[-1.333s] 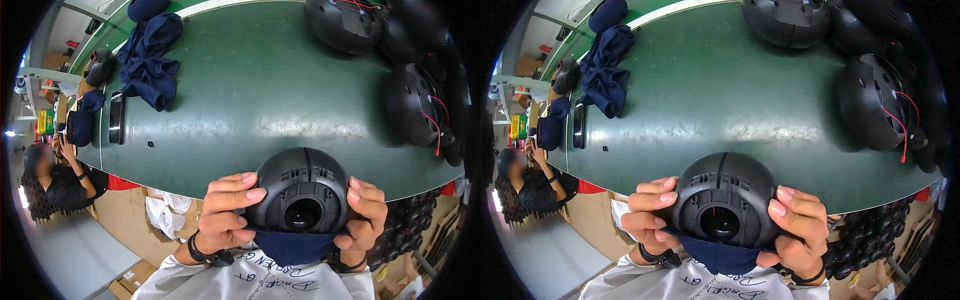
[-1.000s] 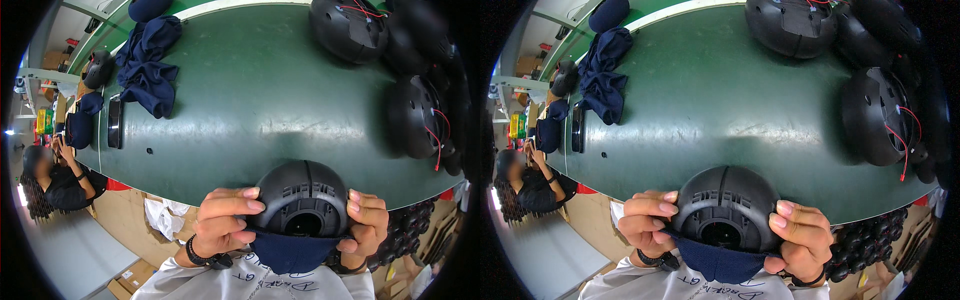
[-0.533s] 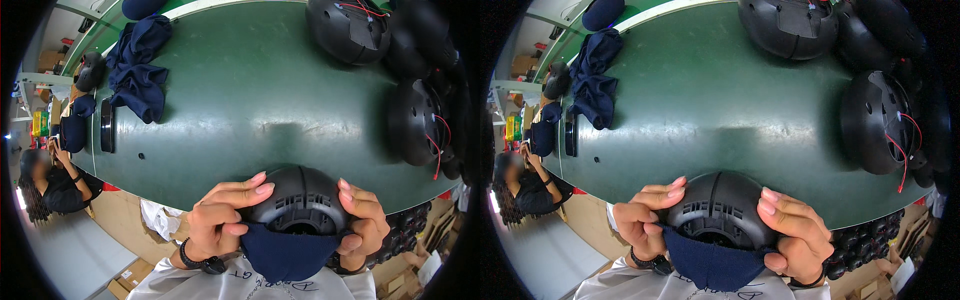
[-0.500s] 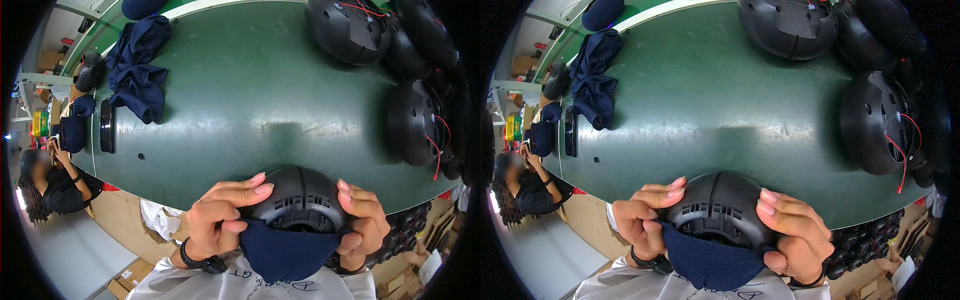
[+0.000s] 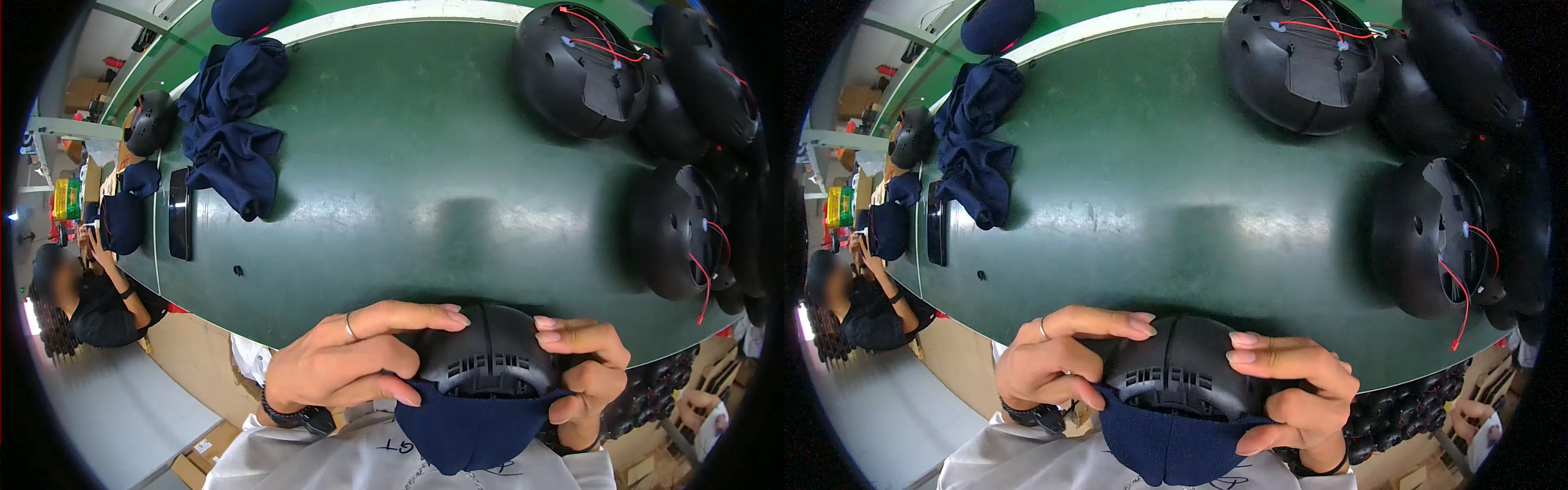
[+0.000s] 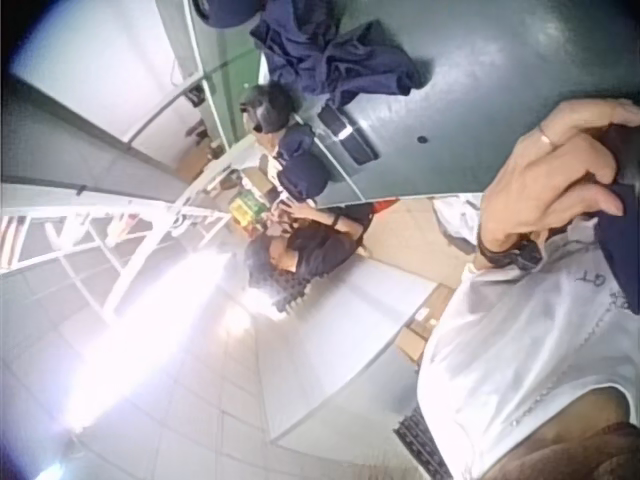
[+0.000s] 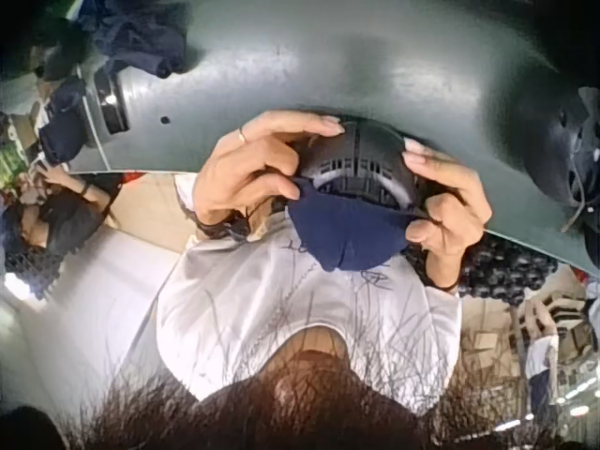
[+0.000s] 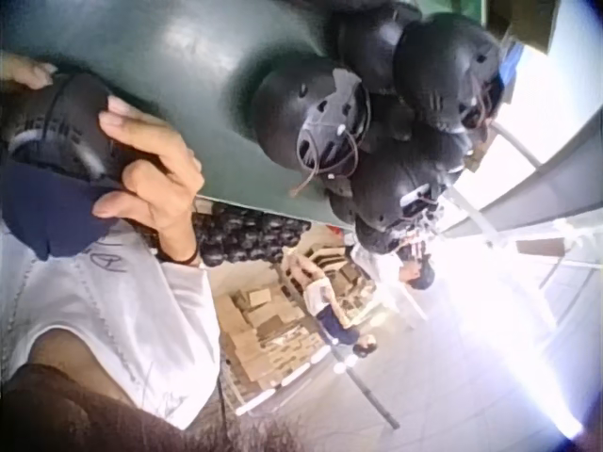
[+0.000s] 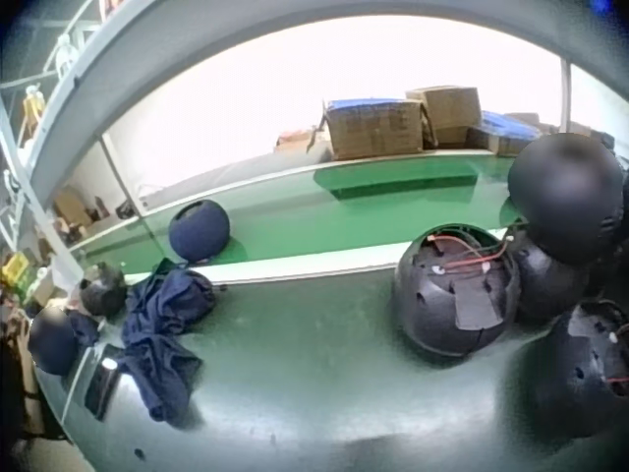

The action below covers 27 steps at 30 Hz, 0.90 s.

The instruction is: The recorder is assembling fabric covers onto spherical electronic components at a factory workstation.

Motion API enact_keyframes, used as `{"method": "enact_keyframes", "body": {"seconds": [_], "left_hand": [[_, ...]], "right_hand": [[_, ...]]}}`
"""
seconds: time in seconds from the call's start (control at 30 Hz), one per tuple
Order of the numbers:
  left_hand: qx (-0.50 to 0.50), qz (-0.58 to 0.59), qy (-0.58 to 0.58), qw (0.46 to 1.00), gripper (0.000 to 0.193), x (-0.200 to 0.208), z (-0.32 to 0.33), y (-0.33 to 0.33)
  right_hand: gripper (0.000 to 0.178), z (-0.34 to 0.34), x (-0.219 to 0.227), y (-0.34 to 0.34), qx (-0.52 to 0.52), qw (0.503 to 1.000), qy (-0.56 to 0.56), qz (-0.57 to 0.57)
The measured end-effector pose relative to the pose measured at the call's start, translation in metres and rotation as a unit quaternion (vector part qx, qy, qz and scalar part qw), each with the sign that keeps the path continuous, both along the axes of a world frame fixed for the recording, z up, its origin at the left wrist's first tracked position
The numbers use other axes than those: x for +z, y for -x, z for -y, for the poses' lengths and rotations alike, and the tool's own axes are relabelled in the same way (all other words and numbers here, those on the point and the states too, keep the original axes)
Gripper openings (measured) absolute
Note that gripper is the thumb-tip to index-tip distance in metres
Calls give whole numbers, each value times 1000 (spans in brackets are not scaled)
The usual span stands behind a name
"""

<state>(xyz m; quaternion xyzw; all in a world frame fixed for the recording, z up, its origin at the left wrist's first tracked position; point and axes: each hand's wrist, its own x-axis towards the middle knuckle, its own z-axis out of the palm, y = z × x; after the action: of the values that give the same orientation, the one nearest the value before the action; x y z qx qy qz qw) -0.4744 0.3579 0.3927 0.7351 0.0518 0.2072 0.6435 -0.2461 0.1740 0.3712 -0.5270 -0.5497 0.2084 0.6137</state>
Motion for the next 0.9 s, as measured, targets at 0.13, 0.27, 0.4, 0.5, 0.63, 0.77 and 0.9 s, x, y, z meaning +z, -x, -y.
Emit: {"method": "enact_keyframes", "body": {"seconds": [0.13, 0.27, 0.4, 0.5, 0.63, 0.77, 0.9], "left_hand": [[-31, -30, -45, 998, 31, 10, -3, 0], [28, -54, -36, 997, 29, 11, 11, -1], [116, -97, 24, 988, 40, 9, 28, 1], [137, -90, 34, 986, 46, 4, 34, 2], [121, -74, 9, 990, 51, -1, 31, 2], [43, -45, 32, 998, 23, -2, 18, 6], [36, -52, 37, 997, 23, -3, 16, 7]], "right_hand": [[63, 0, 5, -2, 1, 1000, 17, 24], [53, -3, 6, 1, -27, 999, 18, 14], [48, -8, 15, 5, -45, 998, 46, -13], [60, -9, 23, 7, -53, 993, 109, 1], [68, -10, 22, 2, -36, 991, 124, 36], [57, -11, 21, -6, 20, 994, 111, 5], [60, -16, 19, -4, 1, 991, 130, 3]]}}
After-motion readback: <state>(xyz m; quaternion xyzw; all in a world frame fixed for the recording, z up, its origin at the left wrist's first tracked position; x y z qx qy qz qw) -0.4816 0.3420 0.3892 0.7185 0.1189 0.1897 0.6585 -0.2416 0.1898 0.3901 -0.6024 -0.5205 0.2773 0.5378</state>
